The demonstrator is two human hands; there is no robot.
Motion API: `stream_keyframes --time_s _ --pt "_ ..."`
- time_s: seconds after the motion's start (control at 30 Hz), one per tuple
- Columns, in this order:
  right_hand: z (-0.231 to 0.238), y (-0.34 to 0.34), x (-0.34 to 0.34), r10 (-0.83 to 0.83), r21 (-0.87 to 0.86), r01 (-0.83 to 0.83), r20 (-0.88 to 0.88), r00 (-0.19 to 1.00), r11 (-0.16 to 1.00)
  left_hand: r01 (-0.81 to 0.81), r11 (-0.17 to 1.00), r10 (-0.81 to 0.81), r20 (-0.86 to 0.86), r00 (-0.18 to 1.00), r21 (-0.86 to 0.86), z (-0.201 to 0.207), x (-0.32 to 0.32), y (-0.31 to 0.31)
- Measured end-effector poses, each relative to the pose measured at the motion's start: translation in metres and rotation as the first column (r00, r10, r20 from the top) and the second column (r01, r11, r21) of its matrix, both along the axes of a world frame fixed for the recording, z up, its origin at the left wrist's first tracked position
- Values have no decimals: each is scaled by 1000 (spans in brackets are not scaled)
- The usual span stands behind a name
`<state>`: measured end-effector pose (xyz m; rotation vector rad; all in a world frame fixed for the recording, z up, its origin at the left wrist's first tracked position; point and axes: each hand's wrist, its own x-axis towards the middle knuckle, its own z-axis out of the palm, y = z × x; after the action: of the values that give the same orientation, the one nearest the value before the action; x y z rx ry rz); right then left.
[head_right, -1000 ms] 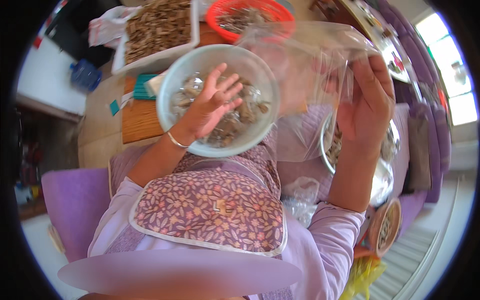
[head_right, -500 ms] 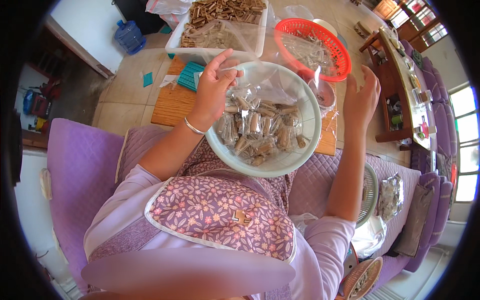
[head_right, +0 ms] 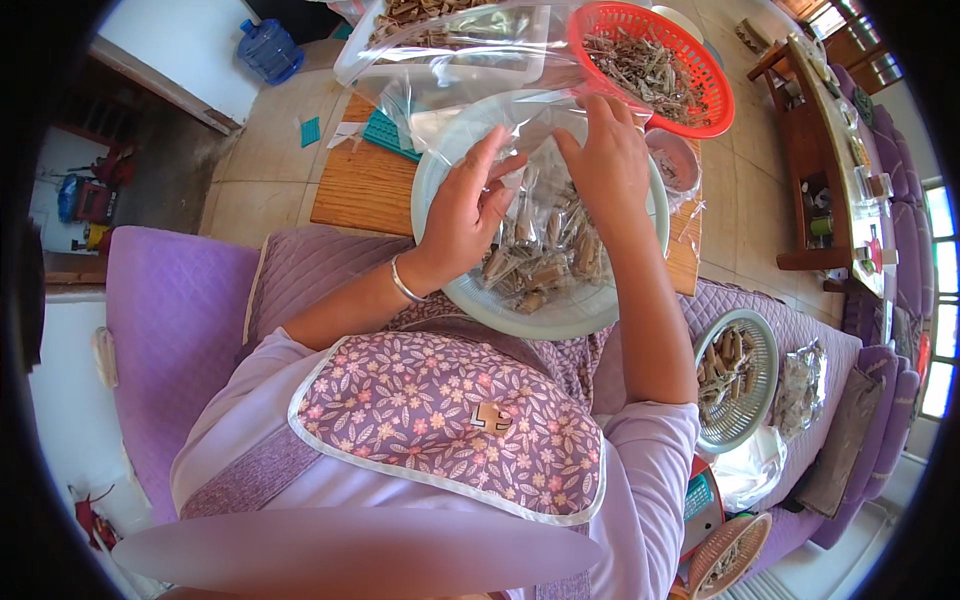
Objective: The person is manually portioning dried goods into small plastic bags.
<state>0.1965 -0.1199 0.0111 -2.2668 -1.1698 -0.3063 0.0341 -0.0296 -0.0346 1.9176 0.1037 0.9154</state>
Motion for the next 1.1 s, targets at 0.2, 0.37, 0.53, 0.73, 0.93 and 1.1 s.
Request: stream_keyframes --time_s 0.2,0.37,0.53,0.73,0.93,1.1 --pt "-12 -11 -24 73 365 104 -440 895 925 0 961 12 42 999 -276 -12 -4 23" --pt "-35 -33 -50 226 453 456 -854 468 767 145 787 -127 72 989 -600 -3 -10 18" --pt "-40 -52 -31 256 382 488 -917 306 785 338 788 -483 -177 858 -514 2 -36 16" --pt "16 -32 -51 17 325 51 -203 979 944 507 783 -622 -485 615 -361 13 -62 29" --pt "23 -26 -56 147 293 -47 -329 933 955 331 853 -496 -431 754 -403 68 -73 63" --pt "5 -25 -72 251 303 -117 -452 856 946 -294 747 556 -317 769 597 9 -9 173"
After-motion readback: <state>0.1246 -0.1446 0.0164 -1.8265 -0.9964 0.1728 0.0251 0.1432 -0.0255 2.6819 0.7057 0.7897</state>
